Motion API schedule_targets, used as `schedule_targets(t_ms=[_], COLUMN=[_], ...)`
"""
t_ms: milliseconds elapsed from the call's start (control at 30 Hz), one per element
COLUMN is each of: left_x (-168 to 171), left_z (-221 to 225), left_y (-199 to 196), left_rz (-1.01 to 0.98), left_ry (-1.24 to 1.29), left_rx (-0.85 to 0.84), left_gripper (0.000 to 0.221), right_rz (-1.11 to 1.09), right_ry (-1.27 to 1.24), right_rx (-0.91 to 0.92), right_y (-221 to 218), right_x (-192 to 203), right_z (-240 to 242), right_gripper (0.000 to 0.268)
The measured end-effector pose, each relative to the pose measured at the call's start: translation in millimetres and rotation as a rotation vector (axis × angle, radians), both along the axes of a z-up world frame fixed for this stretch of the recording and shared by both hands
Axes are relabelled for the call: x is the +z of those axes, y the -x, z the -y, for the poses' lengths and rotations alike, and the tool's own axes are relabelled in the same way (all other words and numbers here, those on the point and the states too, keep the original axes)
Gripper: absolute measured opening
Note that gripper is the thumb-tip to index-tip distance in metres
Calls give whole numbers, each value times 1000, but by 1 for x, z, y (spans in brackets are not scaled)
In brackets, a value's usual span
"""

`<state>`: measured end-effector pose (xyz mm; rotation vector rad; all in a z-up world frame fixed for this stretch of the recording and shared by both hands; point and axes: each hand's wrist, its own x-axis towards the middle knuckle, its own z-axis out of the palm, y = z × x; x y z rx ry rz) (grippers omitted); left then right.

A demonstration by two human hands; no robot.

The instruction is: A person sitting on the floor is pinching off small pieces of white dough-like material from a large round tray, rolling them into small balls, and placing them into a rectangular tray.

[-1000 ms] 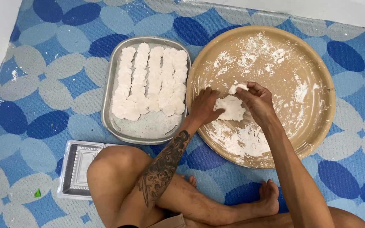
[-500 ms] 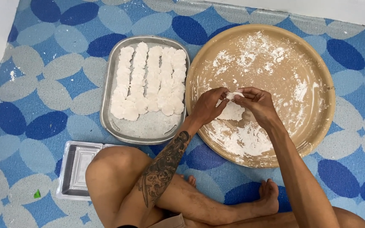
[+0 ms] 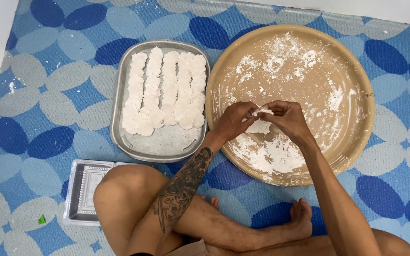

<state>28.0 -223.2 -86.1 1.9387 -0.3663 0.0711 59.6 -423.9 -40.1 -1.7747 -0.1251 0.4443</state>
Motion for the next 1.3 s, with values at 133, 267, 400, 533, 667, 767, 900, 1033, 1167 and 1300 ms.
schedule_targets(t_ms=[133, 267, 400, 533, 667, 767, 900, 1033, 1167, 1300], left_x=[-7, -12, -23, -38, -46, -35, -6, -18, -25, -19], left_z=[2, 4, 6, 9, 14, 16, 21, 23, 13, 11], left_y=[0, 0, -3, -5, -5, 1, 17, 11, -1, 0], left_rz=[-46, -57, 9, 47, 239, 240, 208, 148, 132, 169], left_ry=[-31, -139, -263, -362, -599, -696, -771, -829, -894, -897], left_rx=[-30, -48, -51, -8, 40, 36, -98, -129, -49, 4], left_gripper=[20, 12, 4, 3, 11, 36, 63, 58, 57, 57], right_rz=[27, 71, 46, 25, -1, 34, 205, 277, 486, 698], right_ry=[100, 209, 243, 279, 364, 479, 615, 718, 826, 1040], right_rx=[18, 54, 54, 54, 60, 78, 58, 67, 124, 281], right_y=[-2, -6, -7, -7, -8, -11, -2, 10, 12, 20], right_x=[-3, -18, -18, -4, 2, -32, -54, -34, -56, -43], right_z=[0, 4, 8, 20, 52, 90, 95, 75, 77, 63], right_gripper=[22, 23, 22, 24, 29, 32, 33, 23, 12, 8])
